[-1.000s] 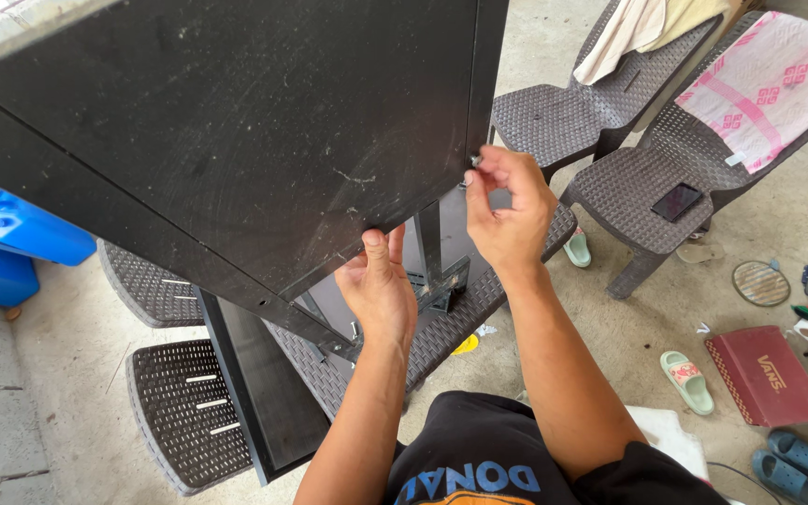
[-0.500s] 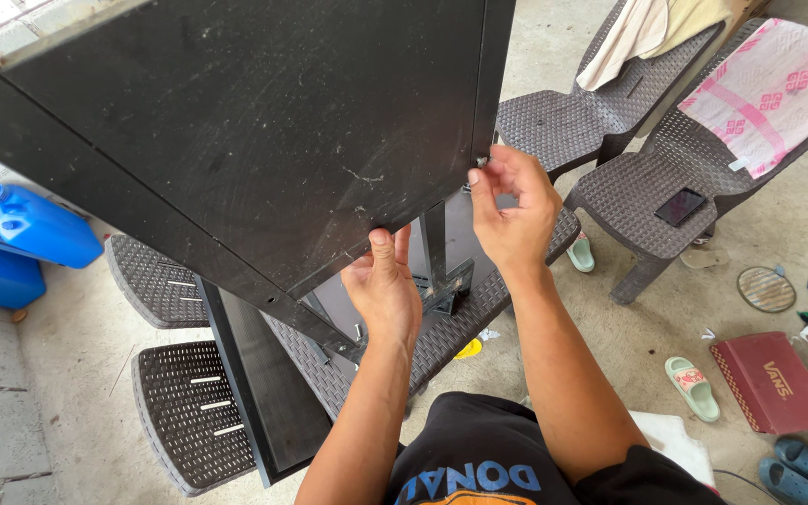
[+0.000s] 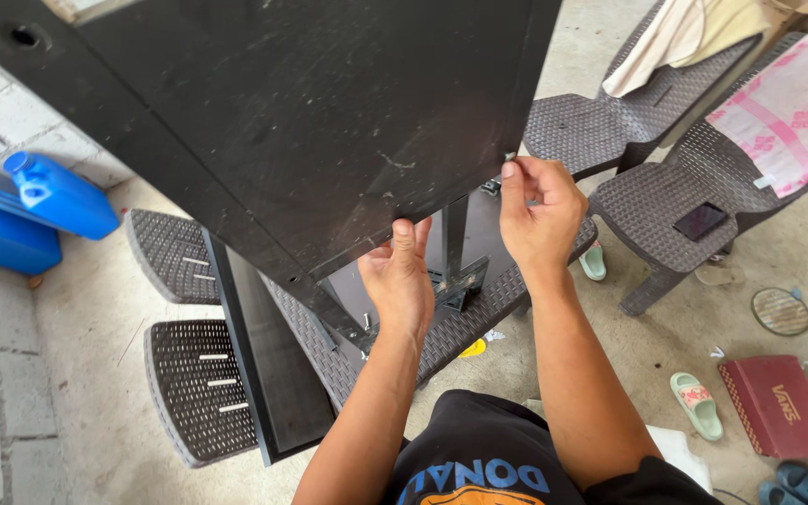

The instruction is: The person assembles a metal shelving unit by attaching vertical supports and a wire rack shelf using bolts and nuts. They align parts, insert fasteners, and tighten connections by hand.

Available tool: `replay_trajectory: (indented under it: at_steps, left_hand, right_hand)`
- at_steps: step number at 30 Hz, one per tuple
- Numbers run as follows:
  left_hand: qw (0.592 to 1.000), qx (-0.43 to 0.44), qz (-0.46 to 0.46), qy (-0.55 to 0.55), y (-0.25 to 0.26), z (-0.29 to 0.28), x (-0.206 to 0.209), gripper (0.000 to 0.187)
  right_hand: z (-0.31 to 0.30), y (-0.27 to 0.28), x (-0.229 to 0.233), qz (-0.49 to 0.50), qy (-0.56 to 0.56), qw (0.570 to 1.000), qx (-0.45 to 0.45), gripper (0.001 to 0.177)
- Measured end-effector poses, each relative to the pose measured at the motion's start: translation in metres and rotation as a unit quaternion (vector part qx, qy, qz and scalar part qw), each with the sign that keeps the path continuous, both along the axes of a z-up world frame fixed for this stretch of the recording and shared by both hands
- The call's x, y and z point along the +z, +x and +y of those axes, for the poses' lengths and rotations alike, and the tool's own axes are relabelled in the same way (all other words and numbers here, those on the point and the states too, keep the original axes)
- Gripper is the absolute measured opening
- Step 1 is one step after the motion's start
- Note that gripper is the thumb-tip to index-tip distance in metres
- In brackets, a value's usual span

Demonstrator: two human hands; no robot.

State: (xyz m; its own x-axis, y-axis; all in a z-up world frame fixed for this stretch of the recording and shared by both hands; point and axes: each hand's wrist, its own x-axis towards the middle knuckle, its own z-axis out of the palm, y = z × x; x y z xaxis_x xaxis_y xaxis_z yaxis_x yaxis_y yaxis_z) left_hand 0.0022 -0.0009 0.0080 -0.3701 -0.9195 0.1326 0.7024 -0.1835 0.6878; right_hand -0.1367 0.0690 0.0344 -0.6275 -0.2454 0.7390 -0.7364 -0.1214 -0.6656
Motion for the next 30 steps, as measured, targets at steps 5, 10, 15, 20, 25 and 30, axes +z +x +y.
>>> replay_trajectory:
  at_steps: [5,10,15,20,25,30]
  left_hand:
    - [1.0,-0.003,0.016,0.027,0.0,-0.001,-0.011,0.049]
    - [0.999,-0.01,0.033,0.018,-0.002,-0.003,-0.017,0.05]
    - [0.998,0.029,0.02,0.048,-0.002,0.001,-0.019,0.052]
    - [0.999,0.027,0.009,0.043,0.006,0.007,-0.027,0.053]
    - [0.992,0.019,-0.044,0.115,0.023,0.014,-0.053,0.043]
    - [0.98,0.036,-0.162,0.111,0.07,0.034,-0.099,0.019]
  right_hand:
    - [0.001,0.004,-0.008,-0.05,0.018,0.998,0.018,0.011]
    - [0.002,-0.001,-0.016,-0.067,0.016,0.997,0.037,0.017]
    - [0.008,0.001,-0.029,-0.166,0.039,0.98,0.097,0.011]
    - [0.016,0.009,-0.043,-0.186,0.233,0.939,0.169,0.011]
    - [0.01,0.043,-0.064,-0.065,0.411,0.877,0.24,0.017]
    - [-0.002,0.081,-0.088,-0.082,0.528,0.773,0.341,0.016]
